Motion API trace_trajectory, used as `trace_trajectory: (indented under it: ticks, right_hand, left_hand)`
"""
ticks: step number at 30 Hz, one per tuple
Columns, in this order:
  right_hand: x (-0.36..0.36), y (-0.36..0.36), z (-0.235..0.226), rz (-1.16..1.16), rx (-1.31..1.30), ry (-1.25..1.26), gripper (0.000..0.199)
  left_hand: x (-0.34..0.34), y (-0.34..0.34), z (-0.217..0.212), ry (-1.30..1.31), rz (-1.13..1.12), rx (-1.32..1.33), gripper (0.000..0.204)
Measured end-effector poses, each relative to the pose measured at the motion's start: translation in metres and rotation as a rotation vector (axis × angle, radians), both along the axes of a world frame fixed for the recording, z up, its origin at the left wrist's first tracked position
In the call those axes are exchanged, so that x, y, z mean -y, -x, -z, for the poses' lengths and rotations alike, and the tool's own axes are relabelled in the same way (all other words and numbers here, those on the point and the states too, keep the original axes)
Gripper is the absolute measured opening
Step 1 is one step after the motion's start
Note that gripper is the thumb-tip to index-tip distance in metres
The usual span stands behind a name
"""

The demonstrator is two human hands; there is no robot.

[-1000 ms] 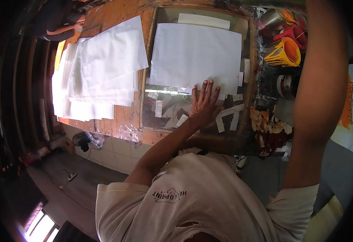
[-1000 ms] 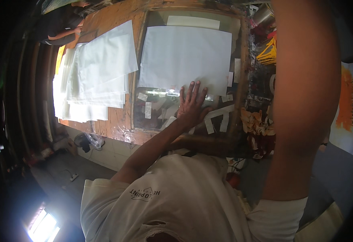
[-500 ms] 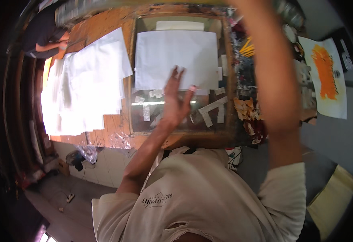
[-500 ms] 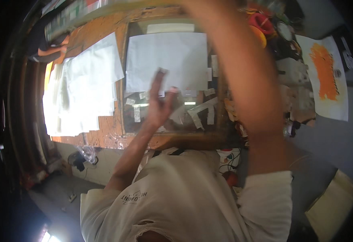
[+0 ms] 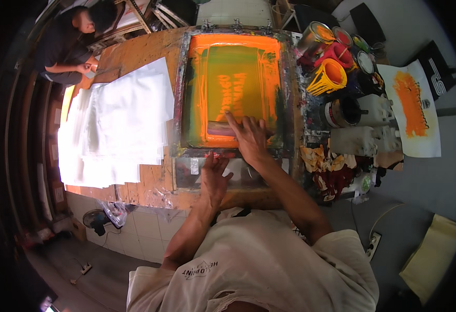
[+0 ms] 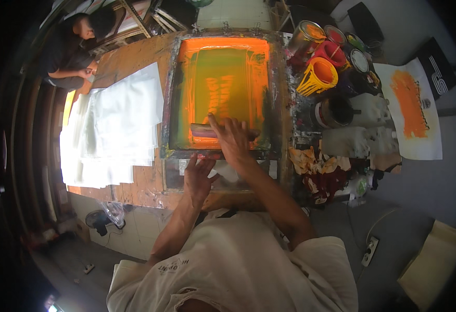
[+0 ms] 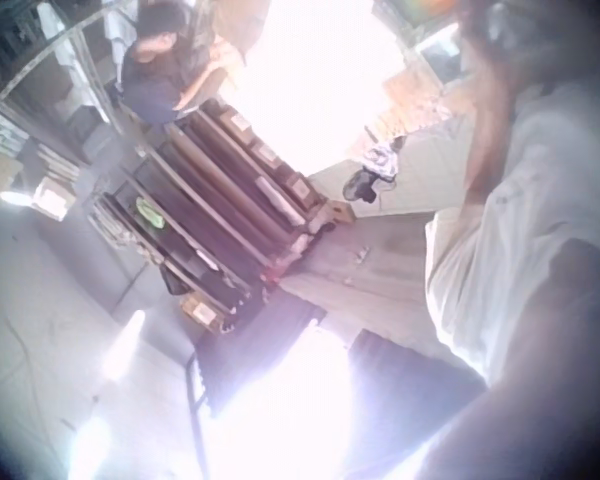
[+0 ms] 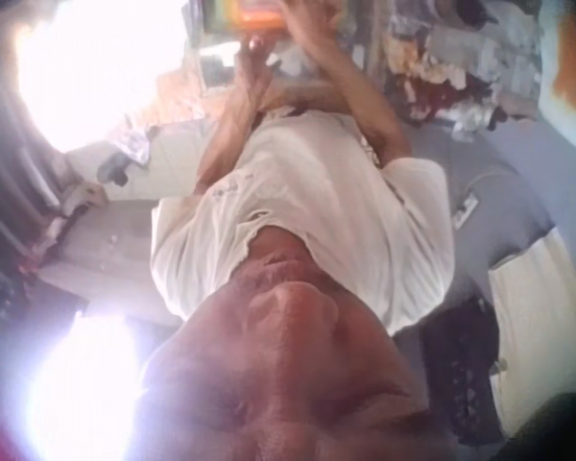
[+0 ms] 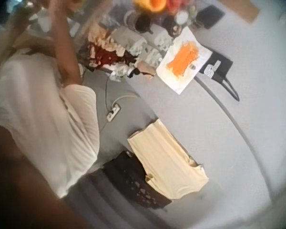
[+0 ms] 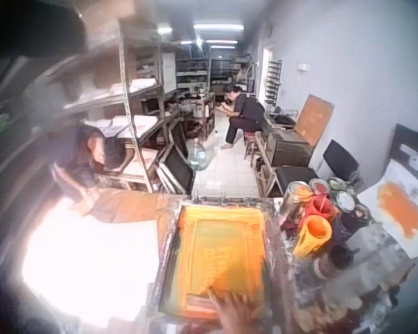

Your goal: The person performs screen printing by placing white sheets onto a glass workbench, lowering a screen frame, and using a squeegee to apply orange ink through the stencil. They repeat this process for several sheets, placing the printed sheets onto a stack.

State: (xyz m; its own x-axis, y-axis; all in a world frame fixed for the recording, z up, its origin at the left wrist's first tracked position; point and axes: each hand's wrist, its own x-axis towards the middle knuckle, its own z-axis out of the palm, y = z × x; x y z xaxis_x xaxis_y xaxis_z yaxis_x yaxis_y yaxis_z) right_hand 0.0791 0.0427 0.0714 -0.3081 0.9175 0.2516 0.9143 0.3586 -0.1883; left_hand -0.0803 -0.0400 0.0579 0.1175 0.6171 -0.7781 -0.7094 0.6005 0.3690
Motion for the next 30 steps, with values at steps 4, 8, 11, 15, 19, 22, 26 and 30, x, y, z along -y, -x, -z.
trace_trajectory:
  ticks: [4, 8, 11, 15, 19, 22, 26, 30]
  right_hand:
    - [0.016, 0.004, 0.004, -0.027, 0.001, -0.024, 0.074]
    - [-0.010, 0.005, 0.010, -0.012, 0.003, -0.053, 0.074]
    - [-0.058, -0.001, 0.019, 0.001, 0.005, -0.078, 0.077]
    - [-0.143, -0.010, 0.029, 0.033, 0.024, -0.120, 0.080]
    - [-0.233, -0.022, 0.036, 0.073, 0.079, -0.135, 0.081]
    - [-0.263, -0.025, 0.030, 0.036, 0.075, -0.068, 0.079]
    - [-0.283, -0.028, 0.010, -0.019, 0.015, 0.177, 0.077]
    - [-0.283, -0.023, 0.021, 0.019, 0.129, -0.083, 0.072]
  left_hand:
    - [0.003, -0.004, 0.002, 0.067, -0.029, -0.006, 0.037]
    - [-0.004, -0.005, 0.000, 0.028, -0.043, -0.022, 0.035]
    - [-0.011, -0.010, -0.021, 0.028, -0.031, -0.044, 0.033]
    - [-0.012, -0.012, -0.026, 0.031, -0.010, -0.078, 0.029]
    - [-0.010, -0.013, -0.024, 0.018, -0.019, -0.093, 0.028]
    - [-0.008, -0.012, -0.019, 0.038, -0.035, -0.082, 0.028]
    - [-0.003, -0.007, -0.010, 0.065, -0.026, -0.102, 0.029]
    - [0.002, -0.004, -0.003, 0.029, 0.004, -0.083, 0.028]
